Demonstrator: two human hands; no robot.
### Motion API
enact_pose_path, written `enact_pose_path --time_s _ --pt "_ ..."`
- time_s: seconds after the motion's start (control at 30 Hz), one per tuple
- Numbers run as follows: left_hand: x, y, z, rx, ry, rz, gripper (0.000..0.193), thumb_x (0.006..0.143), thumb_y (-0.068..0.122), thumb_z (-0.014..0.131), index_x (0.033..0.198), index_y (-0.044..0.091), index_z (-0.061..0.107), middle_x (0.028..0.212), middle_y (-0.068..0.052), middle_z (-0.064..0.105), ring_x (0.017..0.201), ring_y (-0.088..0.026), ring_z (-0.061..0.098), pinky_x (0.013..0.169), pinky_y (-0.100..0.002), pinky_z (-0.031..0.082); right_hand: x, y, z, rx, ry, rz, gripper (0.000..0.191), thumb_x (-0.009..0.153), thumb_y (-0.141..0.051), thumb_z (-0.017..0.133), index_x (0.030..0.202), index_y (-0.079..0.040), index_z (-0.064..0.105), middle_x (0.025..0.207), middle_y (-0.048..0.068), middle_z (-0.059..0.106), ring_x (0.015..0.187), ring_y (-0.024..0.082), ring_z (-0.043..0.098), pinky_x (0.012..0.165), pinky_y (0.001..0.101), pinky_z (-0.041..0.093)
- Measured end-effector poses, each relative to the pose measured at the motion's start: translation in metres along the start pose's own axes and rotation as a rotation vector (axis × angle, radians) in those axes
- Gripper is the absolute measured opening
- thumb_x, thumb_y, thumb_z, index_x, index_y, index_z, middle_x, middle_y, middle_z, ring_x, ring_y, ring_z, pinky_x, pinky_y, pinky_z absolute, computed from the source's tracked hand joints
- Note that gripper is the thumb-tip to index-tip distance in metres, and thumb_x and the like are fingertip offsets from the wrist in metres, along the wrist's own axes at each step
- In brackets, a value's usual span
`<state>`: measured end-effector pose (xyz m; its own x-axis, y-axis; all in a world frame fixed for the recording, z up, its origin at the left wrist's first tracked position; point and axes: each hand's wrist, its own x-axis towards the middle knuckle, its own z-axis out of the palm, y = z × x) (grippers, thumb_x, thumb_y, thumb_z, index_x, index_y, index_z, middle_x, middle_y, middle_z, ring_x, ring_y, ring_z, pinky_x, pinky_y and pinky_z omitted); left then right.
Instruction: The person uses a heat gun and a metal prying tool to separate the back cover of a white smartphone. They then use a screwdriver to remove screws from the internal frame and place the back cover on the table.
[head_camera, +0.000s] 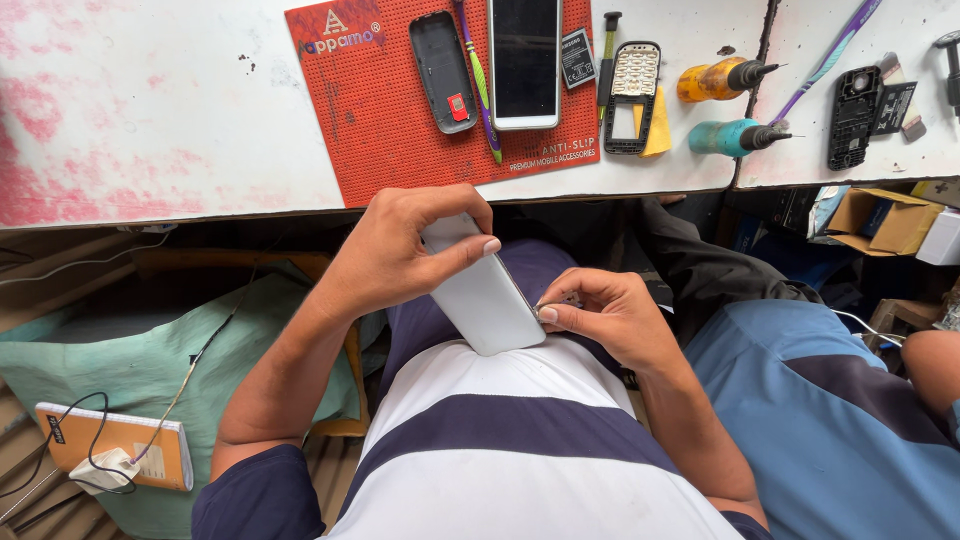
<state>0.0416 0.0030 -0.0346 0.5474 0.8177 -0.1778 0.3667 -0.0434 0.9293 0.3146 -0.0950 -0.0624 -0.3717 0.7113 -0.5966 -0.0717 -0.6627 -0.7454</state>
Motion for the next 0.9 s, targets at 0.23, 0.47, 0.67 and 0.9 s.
enact_pose_path --time_s 0.23,0.47,0.67,0.9 --pt "0.001 0.002 -0.001 -0.010 0.007 -0.049 0.017 0.089 0.029 0.076 0.090 0.012 0.073 0.079 -0.003 0.076 0.070 -0.016 0.077 0.062 -0.031 0.061 0.003 -0.014 0.006 0.022 0.043 0.068 0.015 0.088 -0.005 0.075 0.100 0.005 0.076 0.092 0.013 0.077 0.085 0.016 0.075 0.079 0.0298 0.066" --pt "-0.003 0.009 -0.002 -0.007 0.028 -0.069 0.019 0.089 0.027 0.077 0.093 0.009 0.071 0.080 -0.004 0.076 0.072 -0.017 0.078 0.063 -0.031 0.061 -0.001 -0.014 0.012 -0.013 0.096 0.061 0.016 0.088 -0.006 0.076 0.100 0.005 0.076 0.090 0.013 0.078 0.083 0.017 0.075 0.077 0.0292 0.065" --pt "-0.006 0.012 -0.014 -0.031 0.070 -0.125 0.016 0.091 0.024 0.076 0.095 0.009 0.071 0.083 -0.004 0.076 0.076 -0.017 0.078 0.061 -0.031 0.060 -0.008 -0.013 0.010 -0.096 0.103 0.026 0.013 0.089 -0.004 0.075 0.099 0.005 0.077 0.093 0.013 0.076 0.086 0.016 0.074 0.078 0.0274 0.062" --pt "-0.005 0.014 -0.014 -0.060 0.057 -0.109 0.016 0.090 0.022 0.077 0.093 0.008 0.070 0.080 -0.004 0.075 0.074 -0.016 0.077 0.065 -0.029 0.058 -0.002 -0.015 0.011 -0.031 0.141 -0.101 0.014 0.090 0.000 0.072 0.103 0.005 0.074 0.097 0.012 0.075 0.091 0.018 0.076 0.085 0.0327 0.067"
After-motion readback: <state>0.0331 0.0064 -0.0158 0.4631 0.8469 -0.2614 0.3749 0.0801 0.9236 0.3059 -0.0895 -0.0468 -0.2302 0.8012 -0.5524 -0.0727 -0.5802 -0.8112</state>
